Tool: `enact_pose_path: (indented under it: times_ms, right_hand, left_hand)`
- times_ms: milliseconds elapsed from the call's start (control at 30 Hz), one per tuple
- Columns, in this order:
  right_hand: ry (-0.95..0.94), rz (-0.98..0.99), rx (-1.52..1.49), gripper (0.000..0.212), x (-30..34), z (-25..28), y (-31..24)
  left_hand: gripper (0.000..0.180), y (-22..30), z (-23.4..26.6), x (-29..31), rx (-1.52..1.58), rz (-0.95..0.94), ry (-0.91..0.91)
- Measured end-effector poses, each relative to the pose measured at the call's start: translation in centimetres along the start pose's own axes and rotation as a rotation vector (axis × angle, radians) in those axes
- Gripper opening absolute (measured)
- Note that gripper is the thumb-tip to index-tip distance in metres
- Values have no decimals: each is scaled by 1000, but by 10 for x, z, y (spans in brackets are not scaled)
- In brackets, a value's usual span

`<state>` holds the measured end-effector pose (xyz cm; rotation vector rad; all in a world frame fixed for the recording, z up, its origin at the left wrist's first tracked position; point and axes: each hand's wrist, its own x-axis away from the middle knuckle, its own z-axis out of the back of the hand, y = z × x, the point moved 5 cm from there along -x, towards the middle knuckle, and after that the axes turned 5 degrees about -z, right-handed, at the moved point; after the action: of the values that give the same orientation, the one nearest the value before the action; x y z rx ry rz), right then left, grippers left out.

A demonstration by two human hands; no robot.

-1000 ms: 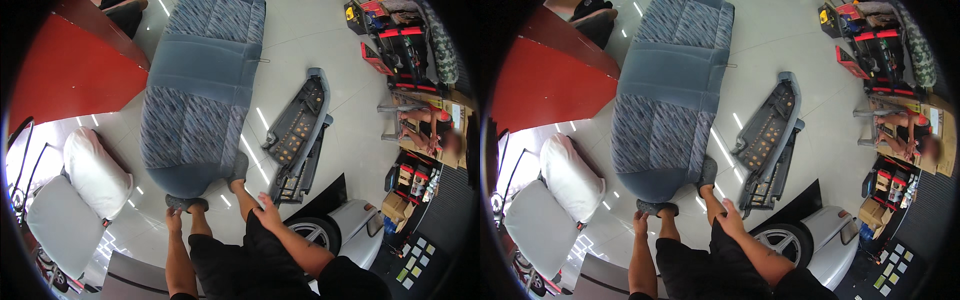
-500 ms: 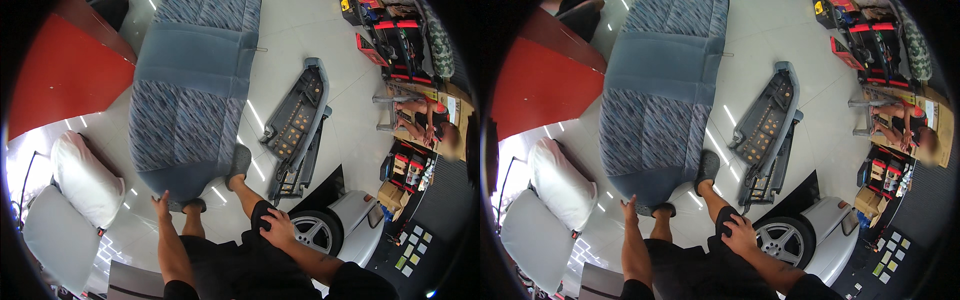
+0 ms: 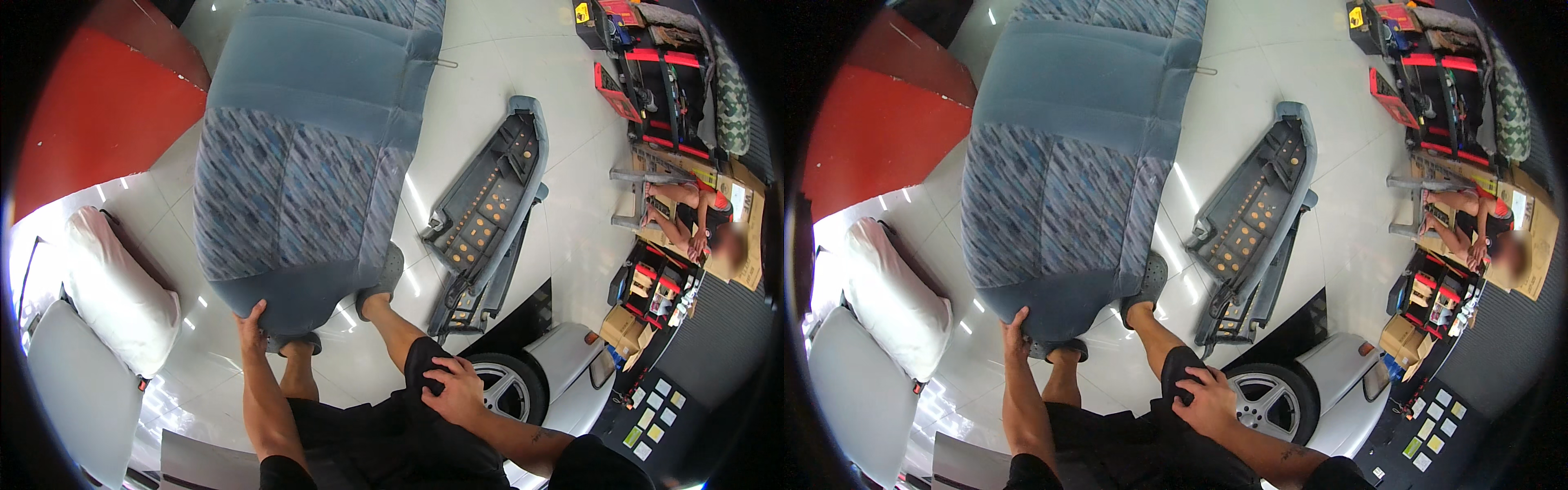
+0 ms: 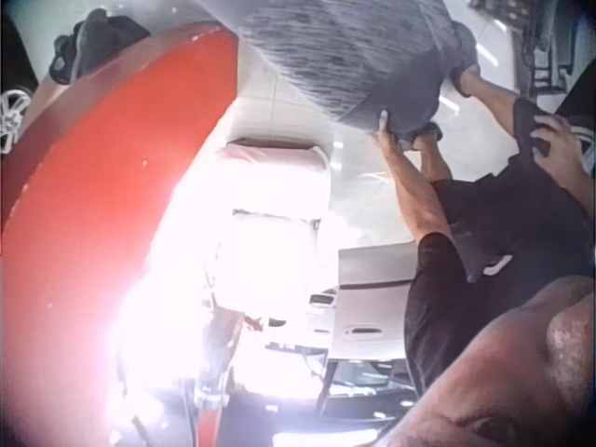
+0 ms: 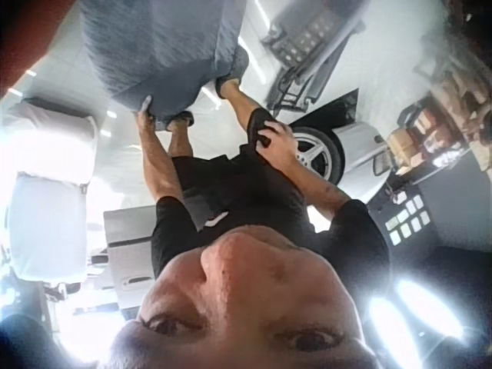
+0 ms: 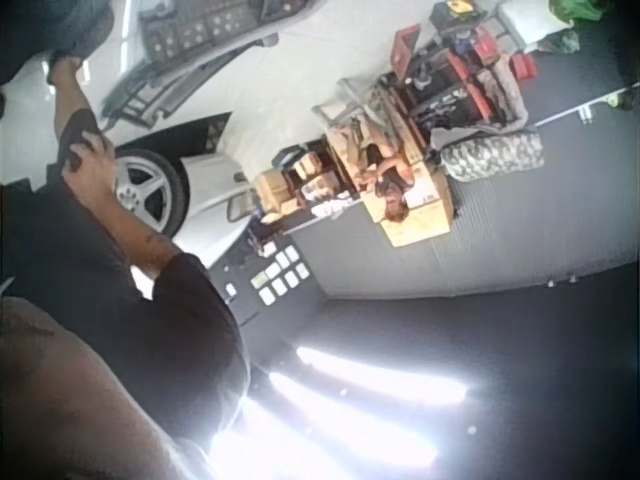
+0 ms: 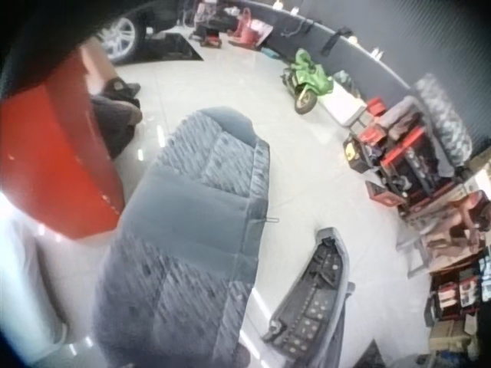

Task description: The person removes a white protective cover from a car seat, then places the seat onto a red lift platform. The person handles the seat and cover by hand, adjusting the cover and positioning the seat for installation.

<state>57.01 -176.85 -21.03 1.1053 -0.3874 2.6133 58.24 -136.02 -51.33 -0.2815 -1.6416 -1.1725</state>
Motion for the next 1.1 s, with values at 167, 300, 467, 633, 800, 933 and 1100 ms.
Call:
enact_pose_path:
  times_ms: [167, 300, 467, 633, 800, 933, 1100]
  right_hand:
    - [-17, 1, -19, 30, -11, 9, 7]
    - [-47, 7, -18, 30, -9, 10, 9]
    - [-81, -19, 34, 29, -6, 2, 9]
    - [-47, 22, 4, 29, -5, 0, 9]
    - [-75, 9, 28, 29, -5, -3, 9]
    - [-99, -77, -39, 28, -5, 2, 16]
    - [-51, -67, -325, 35, -5, -16, 48]
  left_hand:
    - [99, 5, -61, -38, 7, -128, 63]
    - [95, 27, -81, -71, -60, -319, 125]
    - [89, 49, -96, -83, -190, -286, 135]
    - [90, 72, -120, -76, -291, -398, 54]
    - [96, 96, -125, -66, -451, -313, -185]
    - [84, 97, -104, -46, -731, -364, -216]
    - [66, 40, -89, 69, -710, -287, -352]
